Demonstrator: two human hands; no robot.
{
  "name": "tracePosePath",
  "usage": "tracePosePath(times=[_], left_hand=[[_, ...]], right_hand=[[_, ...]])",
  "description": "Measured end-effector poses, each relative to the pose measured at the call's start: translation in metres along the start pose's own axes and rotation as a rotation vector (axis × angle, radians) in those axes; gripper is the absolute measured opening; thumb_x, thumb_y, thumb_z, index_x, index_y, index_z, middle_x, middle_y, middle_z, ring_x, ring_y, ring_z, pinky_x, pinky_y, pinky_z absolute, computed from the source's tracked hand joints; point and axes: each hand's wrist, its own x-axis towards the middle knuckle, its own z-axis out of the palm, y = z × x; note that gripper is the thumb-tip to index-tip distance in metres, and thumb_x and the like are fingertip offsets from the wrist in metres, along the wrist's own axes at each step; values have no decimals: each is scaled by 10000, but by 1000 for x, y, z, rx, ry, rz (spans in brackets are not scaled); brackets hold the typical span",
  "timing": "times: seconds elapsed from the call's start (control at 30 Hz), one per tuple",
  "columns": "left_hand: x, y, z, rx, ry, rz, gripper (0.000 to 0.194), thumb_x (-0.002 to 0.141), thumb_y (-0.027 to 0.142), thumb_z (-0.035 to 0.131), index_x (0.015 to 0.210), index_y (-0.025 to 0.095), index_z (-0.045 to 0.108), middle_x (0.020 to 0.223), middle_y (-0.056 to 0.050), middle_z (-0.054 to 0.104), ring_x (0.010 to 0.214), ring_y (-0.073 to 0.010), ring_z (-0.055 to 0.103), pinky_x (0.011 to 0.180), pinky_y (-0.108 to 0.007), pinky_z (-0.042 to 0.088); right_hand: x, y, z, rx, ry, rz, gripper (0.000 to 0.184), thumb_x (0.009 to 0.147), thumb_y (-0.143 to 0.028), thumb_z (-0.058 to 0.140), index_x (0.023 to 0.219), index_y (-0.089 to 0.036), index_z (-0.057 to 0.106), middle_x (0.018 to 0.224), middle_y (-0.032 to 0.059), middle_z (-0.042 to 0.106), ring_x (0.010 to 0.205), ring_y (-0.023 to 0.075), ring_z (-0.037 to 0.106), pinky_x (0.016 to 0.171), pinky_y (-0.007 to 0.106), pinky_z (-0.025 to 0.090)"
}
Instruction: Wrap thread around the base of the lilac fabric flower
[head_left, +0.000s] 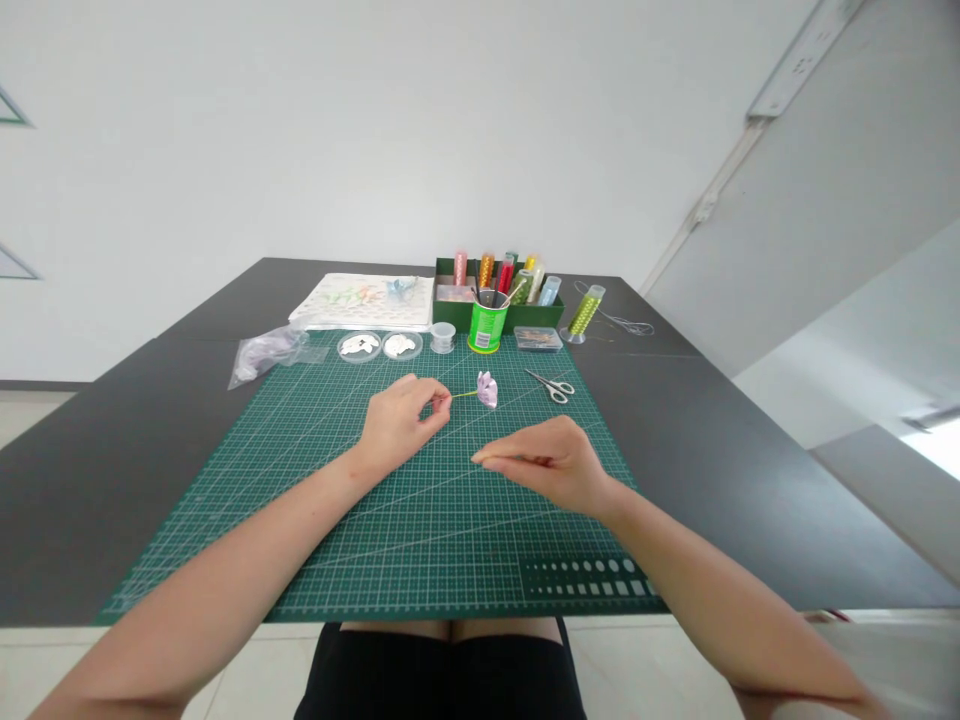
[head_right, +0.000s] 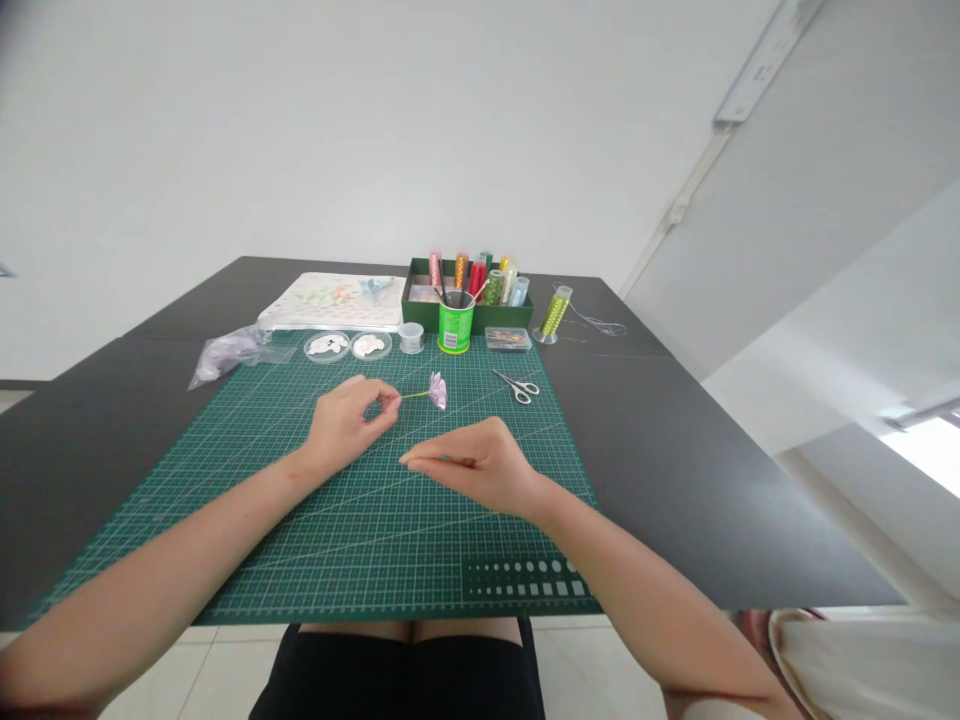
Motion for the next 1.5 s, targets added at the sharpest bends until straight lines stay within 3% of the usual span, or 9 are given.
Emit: tracePosePath(times=[0.07, 0.13, 0.33, 0.63, 0.83, 1.0, 1.23, 1.5], left_hand=[[-2, 2, 3, -20, -79, 18, 119, 920, 179, 617, 820, 215, 670, 732, 47, 715, 703, -132, 645, 611, -233, 439], [-4, 5, 5, -50, -135, 49, 119, 941, 209, 616, 844, 223, 683, 759, 45, 731, 718, -130, 663, 610, -230, 445], [-13, 18, 9, -158, -260, 126, 114, 968, 215, 606, 914, 223, 706, 844, 25, 776, 778, -138, 719, 654, -233, 492], [-17, 31, 8, -291, -301, 191, 108, 947, 165, 631, 880, 212, 701, 855, 20, 782, 788, -143, 730, 688, -234, 526], [-16, 35, 7, -309, -329, 253, 118, 952, 173, 628, 865, 211, 698, 812, 27, 762, 749, -129, 721, 677, -231, 536], [-16, 35, 7, -359, -270, 271, 122, 967, 219, 637, 909, 230, 744, 865, 6, 787, 846, -137, 747, 745, -231, 583], [-15, 38, 5, -358, -79, 282, 114, 931, 172, 655, 860, 220, 728, 774, 8, 779, 853, -156, 754, 770, -252, 606], [-10, 35, -5, -316, 51, 197, 121, 934, 191, 648, 829, 212, 705, 754, -5, 758, 820, -166, 737, 781, -297, 605]], right_hand=[[1, -1, -7, 52, 77, 119, 283, 938, -456, 699, 942, -222, 858, 548, -2, 713, 394, 94, 509, 383, 225, 381], [4, 3, -13, 98, 160, 190, 308, 902, -500, 724, 924, -227, 865, 502, 1, 675, 384, 98, 468, 376, 237, 367], [14, 20, -19, 226, 350, 282, 203, 825, -436, 795, 847, -247, 867, 785, 61, 817, 576, 157, 652, 489, 270, 502], [15, 30, -22, 135, 358, 275, 190, 858, -417, 767, 921, -266, 863, 897, 52, 833, 744, 200, 749, 639, 320, 606], [15, 47, -21, 68, 325, 291, 216, 877, -413, 748, 952, -245, 860, 922, 63, 834, 778, 213, 757, 678, 330, 614], [14, 64, -22, -11, 251, 316, 257, 905, -431, 722, 987, -226, 854, 908, 68, 827, 795, 218, 749, 659, 323, 594], [13, 76, -17, -40, 173, 339, 257, 912, -388, 705, 1007, -200, 851, 876, 69, 821, 754, 199, 733, 602, 279, 548], [9, 86, -5, 55, 54, 319, 334, 907, -429, 683, 1028, -162, 845, 955, 101, 825, 863, 239, 767, 727, 327, 594]])
